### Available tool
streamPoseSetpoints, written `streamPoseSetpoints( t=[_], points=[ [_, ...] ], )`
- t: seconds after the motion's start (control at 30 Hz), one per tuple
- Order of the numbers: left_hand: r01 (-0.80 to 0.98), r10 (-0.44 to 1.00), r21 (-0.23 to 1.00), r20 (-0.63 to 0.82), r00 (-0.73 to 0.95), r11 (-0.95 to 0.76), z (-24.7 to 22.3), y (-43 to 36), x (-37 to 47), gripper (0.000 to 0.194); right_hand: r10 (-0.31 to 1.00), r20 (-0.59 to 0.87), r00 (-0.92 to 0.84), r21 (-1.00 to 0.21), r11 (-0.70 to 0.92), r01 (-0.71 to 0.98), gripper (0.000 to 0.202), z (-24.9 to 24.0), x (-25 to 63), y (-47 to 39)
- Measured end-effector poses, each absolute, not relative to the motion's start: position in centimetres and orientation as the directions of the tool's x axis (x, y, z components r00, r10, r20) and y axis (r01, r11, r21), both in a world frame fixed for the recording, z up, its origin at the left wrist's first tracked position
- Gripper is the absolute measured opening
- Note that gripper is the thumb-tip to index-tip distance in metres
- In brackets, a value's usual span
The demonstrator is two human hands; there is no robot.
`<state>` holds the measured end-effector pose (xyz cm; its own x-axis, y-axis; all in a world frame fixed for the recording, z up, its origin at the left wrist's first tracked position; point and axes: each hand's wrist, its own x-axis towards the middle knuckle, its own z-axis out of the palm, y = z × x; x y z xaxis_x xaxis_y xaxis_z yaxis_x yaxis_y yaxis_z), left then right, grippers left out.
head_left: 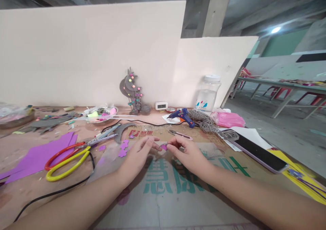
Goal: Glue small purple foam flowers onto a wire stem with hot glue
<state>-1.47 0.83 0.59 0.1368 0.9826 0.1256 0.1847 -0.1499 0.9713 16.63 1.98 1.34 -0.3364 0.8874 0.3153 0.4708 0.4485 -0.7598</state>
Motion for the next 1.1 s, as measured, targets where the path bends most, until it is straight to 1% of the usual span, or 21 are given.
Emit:
streamPoseSetpoints(
  t=[0.1,0.17,0.3,0.37,0.53,0.77,0.83,0.97,1.1],
  points=[
    [0.241,0.967,0.948,0.159,0.2,-0.206,0.58,1.03,-1.44,0.039,0.883,0.321,-0.343,-0.751,0.458,0.476,0.015,1.33,16.64,1.99],
    [0.247,0.957,0.946,0.149,0.25,-0.211,0.48,1.05,-1.39,0.04,0.884,0.319,-0.342,-0.747,0.457,0.483,0.015,1.32,16.63,2.01],
    [0.117,0.967,0.988,0.071,0.244,-0.101,-0.06,1.05,-1.31,0.042,0.894,0.315,-0.32,-0.752,0.441,0.491,0.018,1.33,16.62,2.03],
    [0.094,0.966,0.992,0.054,0.252,-0.08,-0.26,1.06,-1.29,0.039,0.895,0.315,-0.316,-0.749,0.439,0.496,0.018,1.34,16.65,2.04],
    [0.249,0.953,0.961,0.04,0.3,-0.119,0.1,0.74,-1.17,0.034,0.881,0.337,-0.331,-0.729,0.467,0.5,0.017,1.37,16.75,2.03],
    [0.287,0.958,0.948,0.05,0.282,-0.134,0.3,0.47,-1.14,0.026,0.89,0.303,-0.341,-0.765,0.44,0.47,0.017,1.51,16.57,1.89],
    [0.271,0.952,0.948,0.083,0.294,-0.166,0.31,0.57,-1.18,0.027,0.9,0.284,-0.332,-0.775,0.419,0.474,0.017,1.52,16.53,1.89],
    [0.247,0.945,0.947,0.129,0.3,-0.207,0.36,0.71,-1.21,0.038,0.9,0.28,-0.334,-0.776,0.417,0.473,0.016,1.41,16.52,1.96],
    [0.355,0.957,0.91,0.122,0.264,-0.214,0.25,0.7,-1.16,0.037,0.896,0.28,-0.345,-0.777,0.423,0.467,0.016,1.36,16.5,2.0]
  ],
)
